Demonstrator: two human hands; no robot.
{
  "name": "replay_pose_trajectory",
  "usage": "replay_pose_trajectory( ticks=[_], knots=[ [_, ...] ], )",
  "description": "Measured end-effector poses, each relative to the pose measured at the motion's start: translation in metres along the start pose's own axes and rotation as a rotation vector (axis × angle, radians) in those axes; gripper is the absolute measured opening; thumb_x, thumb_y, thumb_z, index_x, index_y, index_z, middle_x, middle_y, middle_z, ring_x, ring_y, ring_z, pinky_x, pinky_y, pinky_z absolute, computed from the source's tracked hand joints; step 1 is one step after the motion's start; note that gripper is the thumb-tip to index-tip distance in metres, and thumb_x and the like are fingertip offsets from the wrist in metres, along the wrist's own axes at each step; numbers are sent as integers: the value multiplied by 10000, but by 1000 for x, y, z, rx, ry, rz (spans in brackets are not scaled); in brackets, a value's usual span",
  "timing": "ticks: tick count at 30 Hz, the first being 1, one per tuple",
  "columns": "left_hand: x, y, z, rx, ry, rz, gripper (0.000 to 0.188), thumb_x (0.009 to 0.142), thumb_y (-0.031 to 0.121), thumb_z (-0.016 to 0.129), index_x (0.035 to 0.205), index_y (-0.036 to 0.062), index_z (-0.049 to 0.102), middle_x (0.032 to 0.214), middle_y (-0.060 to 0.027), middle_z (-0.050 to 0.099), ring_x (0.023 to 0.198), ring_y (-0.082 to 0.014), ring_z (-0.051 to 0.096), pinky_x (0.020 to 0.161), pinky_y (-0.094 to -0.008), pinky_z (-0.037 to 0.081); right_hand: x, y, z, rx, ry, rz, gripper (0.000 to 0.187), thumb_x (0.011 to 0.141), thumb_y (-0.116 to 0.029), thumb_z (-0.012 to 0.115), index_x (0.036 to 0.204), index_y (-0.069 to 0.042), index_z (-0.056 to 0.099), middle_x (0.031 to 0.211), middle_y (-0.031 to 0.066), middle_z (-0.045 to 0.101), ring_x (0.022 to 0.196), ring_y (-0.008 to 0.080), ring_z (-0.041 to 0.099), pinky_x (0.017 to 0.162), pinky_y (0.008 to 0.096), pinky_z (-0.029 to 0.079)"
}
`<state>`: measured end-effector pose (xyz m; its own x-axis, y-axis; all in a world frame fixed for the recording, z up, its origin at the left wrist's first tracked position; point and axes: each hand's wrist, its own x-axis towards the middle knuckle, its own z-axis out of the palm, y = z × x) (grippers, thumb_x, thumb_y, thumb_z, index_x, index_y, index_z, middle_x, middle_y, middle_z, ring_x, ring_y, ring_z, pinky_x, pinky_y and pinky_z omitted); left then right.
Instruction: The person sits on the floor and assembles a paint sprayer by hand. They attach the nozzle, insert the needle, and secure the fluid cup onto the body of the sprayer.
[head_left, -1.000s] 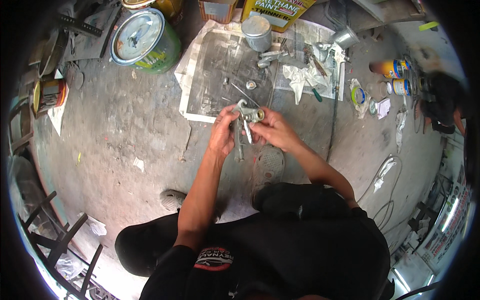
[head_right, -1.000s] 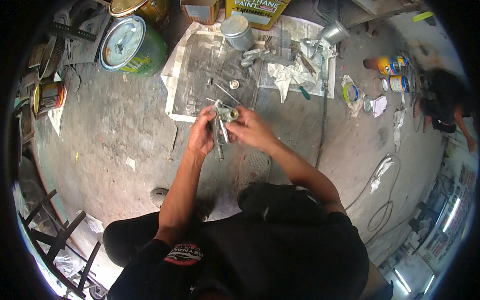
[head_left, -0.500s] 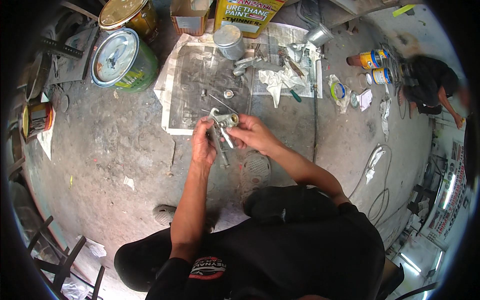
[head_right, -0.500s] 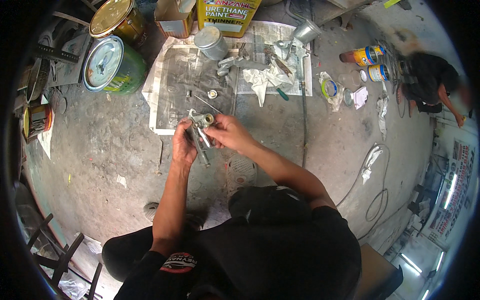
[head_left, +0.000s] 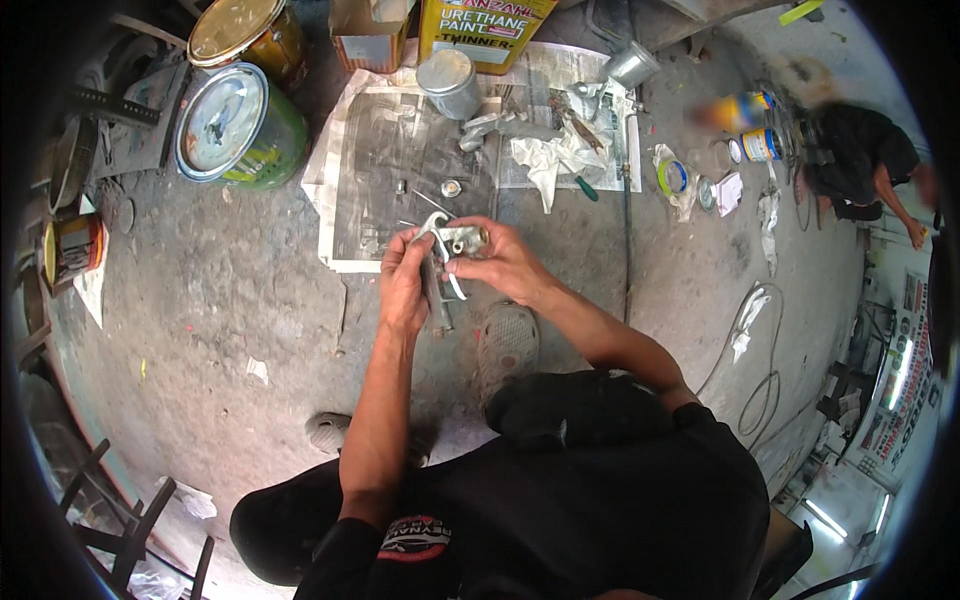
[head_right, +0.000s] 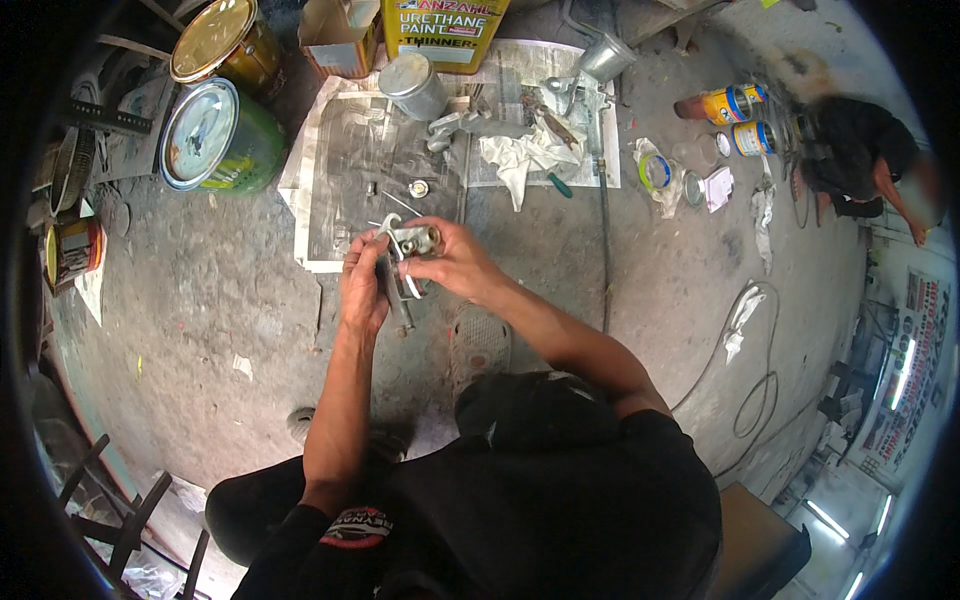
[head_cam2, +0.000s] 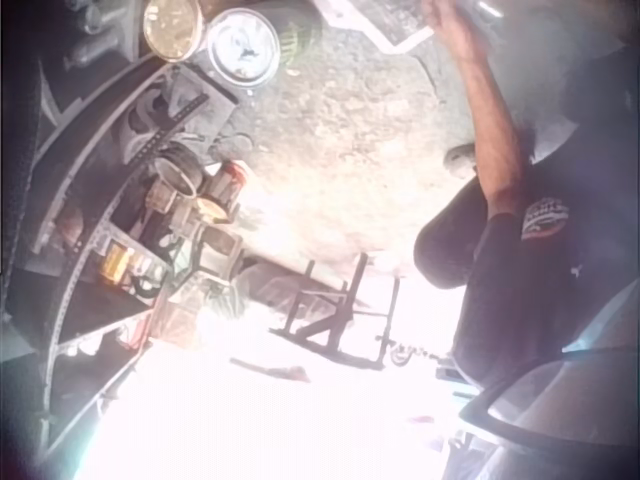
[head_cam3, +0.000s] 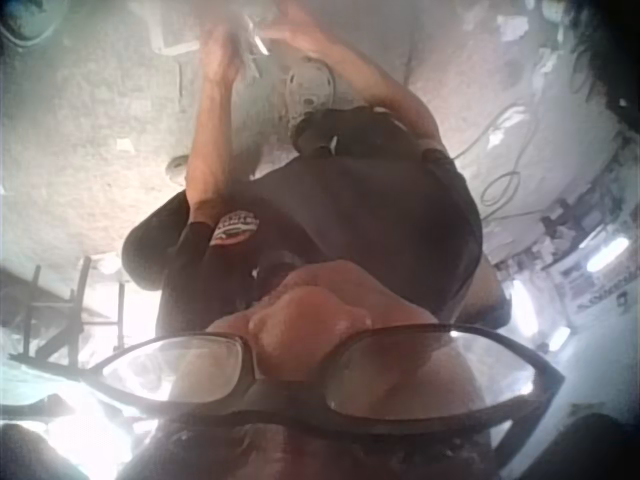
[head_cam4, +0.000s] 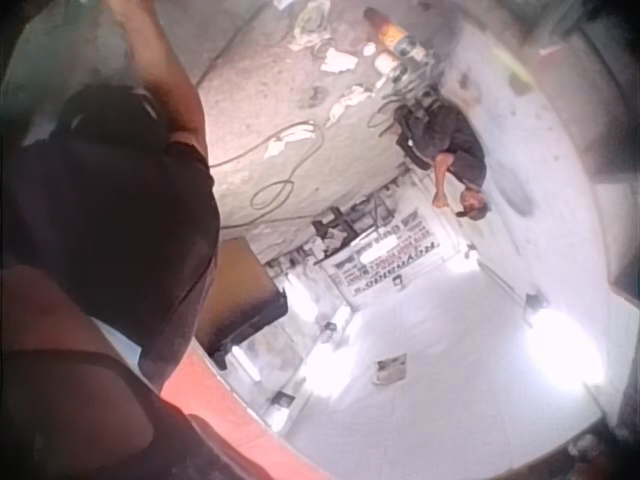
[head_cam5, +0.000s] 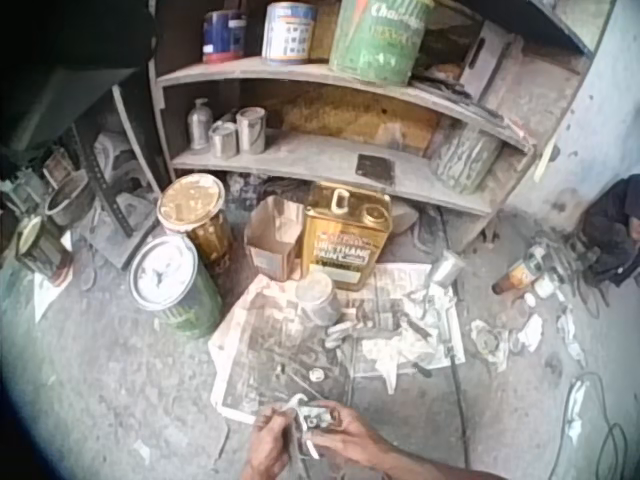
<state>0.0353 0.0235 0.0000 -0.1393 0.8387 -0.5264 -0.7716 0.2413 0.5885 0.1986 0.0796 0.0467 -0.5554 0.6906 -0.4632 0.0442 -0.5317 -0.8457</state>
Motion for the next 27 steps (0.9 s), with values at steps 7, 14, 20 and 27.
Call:
replay_pose_trajectory(
  ticks=[7, 14, 20, 27],
  knots=[
    [-4, 6, 8, -43, -65, -71, 240, 1019, 88, 594, 1249, 21, 577, 1086, -82, 684, 917, -138, 667, 756, -298, 579, 7, 2, -14, 129, 44, 24, 510, 753, 99, 736, 1230, 55, 560, 983, 131, 727, 854, 186, 719, 737, 305, 581],
    [-2, 12, -5, -176, -208, -189, 370, 999, 79, 609, 1355, 10, 536, 1160, -106, 672, 993, -187, 676, 858, -351, 596, 13, 4, -18, 250, 27, 22, 438, 771, 113, 665, 1194, 82, 557, 983, 165, 722, 855, 224, 722, 776, 326, 589],
    [-4, 14, 0, -145, -125, -154, 399, 947, 25, 670, 1327, 1, 551, 1086, -92, 698, 891, -155, 681, 770, -317, 599, 13, 6, -14, 179, -3, -21, 472, 770, 122, 684, 1222, 85, 551, 972, 143, 717, 833, 197, 719, 761, 315, 591],
    [-1, 11, -2, -9, -153, -38, 454, 928, 3, 684, 1353, -8, 524, 1048, -87, 710, 848, -137, 682, 737, -282, 599, 8, -1, -12, 92, -8, 6, 581, 764, 86, 768, 1295, 48, 534, 1020, 119, 709, 864, 180, 717, 748, 290, 590]
  ],
)
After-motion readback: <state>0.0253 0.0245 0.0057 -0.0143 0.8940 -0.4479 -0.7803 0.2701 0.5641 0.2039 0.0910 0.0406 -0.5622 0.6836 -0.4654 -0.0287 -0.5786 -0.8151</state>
